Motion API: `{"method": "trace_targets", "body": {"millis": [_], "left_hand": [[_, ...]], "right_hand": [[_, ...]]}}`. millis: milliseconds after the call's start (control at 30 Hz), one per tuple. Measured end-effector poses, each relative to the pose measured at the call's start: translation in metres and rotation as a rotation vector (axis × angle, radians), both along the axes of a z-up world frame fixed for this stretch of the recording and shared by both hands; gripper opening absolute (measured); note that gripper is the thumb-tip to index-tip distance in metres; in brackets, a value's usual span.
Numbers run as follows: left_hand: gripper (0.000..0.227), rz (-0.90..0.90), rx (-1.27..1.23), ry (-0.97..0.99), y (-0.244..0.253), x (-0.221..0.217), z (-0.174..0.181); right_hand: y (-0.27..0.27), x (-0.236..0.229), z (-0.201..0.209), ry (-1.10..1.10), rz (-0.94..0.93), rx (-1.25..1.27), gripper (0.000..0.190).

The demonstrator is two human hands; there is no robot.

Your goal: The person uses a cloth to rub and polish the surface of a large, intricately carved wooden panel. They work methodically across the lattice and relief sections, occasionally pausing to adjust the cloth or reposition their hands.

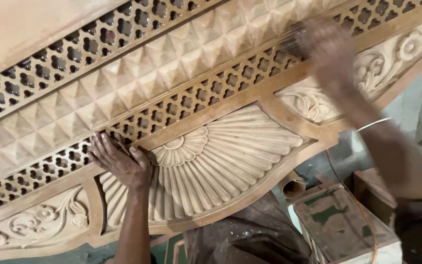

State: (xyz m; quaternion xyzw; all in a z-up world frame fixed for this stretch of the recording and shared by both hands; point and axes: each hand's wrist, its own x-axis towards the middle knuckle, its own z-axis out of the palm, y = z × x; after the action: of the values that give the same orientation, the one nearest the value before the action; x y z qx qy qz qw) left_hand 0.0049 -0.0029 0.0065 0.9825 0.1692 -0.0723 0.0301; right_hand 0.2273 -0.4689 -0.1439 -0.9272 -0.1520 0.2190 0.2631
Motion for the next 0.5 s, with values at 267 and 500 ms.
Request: {"method": "trace_targets", "body": {"millis": [267,500], "left_hand": [[0.065,-0.001,0.003,0.037,-0.004,0.01,0.005],[0.066,-0.003,-0.002,0.029,-0.006,0.01,0.006]], "right_hand": [[-0.08,-0.003,-0.005,-0.381,-0.188,-0.128,0.051],[0.171,-0.11,0.066,-0.15,-0.154,0.156,0.05]]}}
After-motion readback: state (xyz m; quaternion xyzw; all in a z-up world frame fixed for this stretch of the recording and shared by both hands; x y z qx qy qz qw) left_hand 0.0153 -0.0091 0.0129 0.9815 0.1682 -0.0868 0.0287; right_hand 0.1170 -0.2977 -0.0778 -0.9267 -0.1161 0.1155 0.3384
